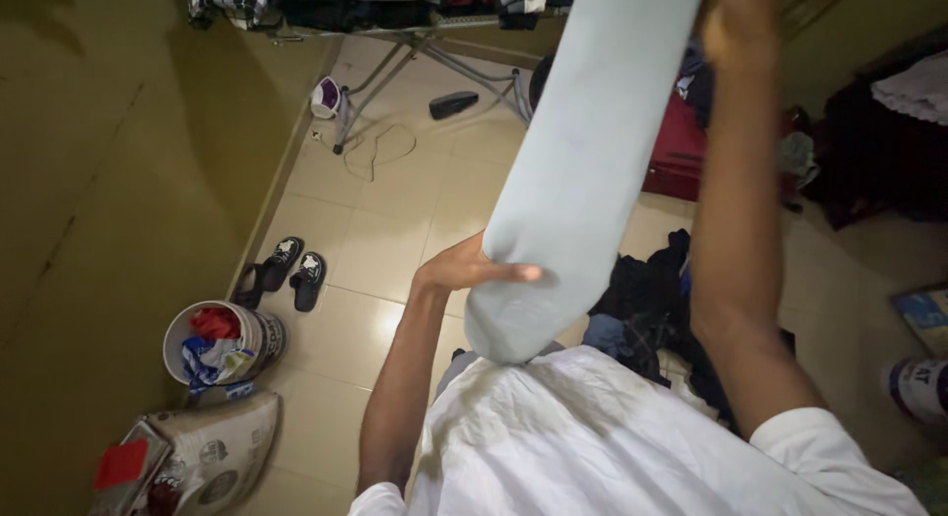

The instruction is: The person folds several garments one by one, including a white t-shirt, a light blue shirt, a plaid shirt, a dark gray shirt, a dark blue shirt, and a blue shirt. Each item is folded and placed on a drying rack.

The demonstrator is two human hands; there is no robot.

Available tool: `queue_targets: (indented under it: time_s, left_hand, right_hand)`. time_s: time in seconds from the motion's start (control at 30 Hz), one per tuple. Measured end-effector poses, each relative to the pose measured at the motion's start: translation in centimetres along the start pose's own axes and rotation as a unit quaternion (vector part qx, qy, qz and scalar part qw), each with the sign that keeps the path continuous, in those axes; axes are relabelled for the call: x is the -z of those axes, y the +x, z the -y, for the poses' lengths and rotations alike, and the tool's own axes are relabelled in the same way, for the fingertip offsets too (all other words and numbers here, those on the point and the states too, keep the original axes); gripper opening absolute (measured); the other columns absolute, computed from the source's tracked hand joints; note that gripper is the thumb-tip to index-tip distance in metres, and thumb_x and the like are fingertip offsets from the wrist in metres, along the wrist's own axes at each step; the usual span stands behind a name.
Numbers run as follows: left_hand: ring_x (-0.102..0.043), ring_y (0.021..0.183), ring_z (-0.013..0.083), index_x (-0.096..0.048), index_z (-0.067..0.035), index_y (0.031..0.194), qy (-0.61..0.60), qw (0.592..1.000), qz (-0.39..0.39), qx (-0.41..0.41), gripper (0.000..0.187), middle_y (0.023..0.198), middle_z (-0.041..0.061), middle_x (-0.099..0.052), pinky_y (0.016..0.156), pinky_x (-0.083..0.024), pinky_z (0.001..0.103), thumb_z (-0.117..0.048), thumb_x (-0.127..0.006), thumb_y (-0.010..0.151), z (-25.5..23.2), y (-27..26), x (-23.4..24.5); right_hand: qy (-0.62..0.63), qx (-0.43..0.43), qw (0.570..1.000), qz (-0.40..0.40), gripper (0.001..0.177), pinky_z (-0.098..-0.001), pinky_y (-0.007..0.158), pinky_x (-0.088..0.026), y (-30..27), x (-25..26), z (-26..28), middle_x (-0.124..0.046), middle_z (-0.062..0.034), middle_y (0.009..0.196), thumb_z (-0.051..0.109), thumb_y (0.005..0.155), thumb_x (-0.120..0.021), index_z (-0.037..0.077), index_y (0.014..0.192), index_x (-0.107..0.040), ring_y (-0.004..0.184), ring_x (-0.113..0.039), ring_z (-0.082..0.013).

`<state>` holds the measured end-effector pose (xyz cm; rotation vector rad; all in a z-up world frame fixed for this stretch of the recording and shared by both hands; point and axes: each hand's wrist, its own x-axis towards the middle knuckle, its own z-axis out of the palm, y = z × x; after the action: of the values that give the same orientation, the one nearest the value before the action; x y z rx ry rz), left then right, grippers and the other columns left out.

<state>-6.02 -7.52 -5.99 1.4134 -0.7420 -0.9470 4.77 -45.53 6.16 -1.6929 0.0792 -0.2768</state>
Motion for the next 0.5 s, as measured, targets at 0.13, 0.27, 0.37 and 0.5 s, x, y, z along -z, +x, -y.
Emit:
queue_targets:
  time_s: [0.13, 0.27, 0.37, 0.5]
  left_hand:
    - [-0.061, 0.131, 0.0246, -0.048, -0.003, 0.150, 0.014, 0.999, -0.033, -0.036, 0.076, 0.139, 0.014, -0.065, 0.108, -0.050, 0.039, -0.036, -0.078, 0.088, -6.8, -0.9, -1.8]
    - [-0.064, 0.126, 0.0244, -0.053, -0.002, 0.146, -0.014, 0.995, -0.079, -0.065, 0.067, 0.135, 0.014, -0.068, 0.107, -0.052, 0.039, -0.034, -0.076, 0.092, -10.4, -0.9, -3.0]
    - [-0.068, 0.120, 0.0238, -0.056, -0.003, 0.143, 0.000, 0.992, -0.115, -0.044, 0.061, 0.129, 0.014, -0.070, 0.101, -0.055, 0.038, -0.032, -0.074, 0.092, -11.1, -0.3, -3.1]
    - [-0.070, 0.113, 0.0234, -0.058, -0.001, 0.139, -0.023, 0.989, -0.143, -0.038, 0.059, 0.125, 0.014, -0.071, 0.096, -0.058, 0.037, -0.030, -0.075, 0.091, -10.4, 1.1, -2.3]
  right_hand:
    - [0.027, -0.081, 0.996, 0.005, 0.069, -0.0394, 0.110, -0.052, -1.6, -0.1, -7.8, -0.058, -0.0157, 0.133, 0.011, 0.084, -0.077, 0.000, 0.144, -0.044, 0.122, -0.061, -0.0294]
    - [0.062, -0.126, 0.989, 0.042, 0.073, -0.0399, 0.110, -0.052, -6.9, -1.9, -14.1, -0.058, -0.0160, 0.134, 0.010, 0.082, -0.079, 0.000, 0.145, -0.043, 0.123, -0.061, -0.0291]
    - [0.095, -0.143, 0.981, 0.090, 0.075, -0.0401, 0.109, -0.052, -11.8, -4.7, -17.3, -0.059, -0.0158, 0.133, 0.009, 0.080, -0.080, 0.000, 0.145, -0.044, 0.123, -0.061, -0.0282]
    - [0.126, -0.151, 0.968, 0.153, 0.077, -0.0405, 0.107, -0.052, -18.7, -6.8, -19.6, -0.061, -0.0155, 0.133, 0.007, 0.078, -0.082, 0.000, 0.145, -0.045, 0.123, -0.062, -0.0270]
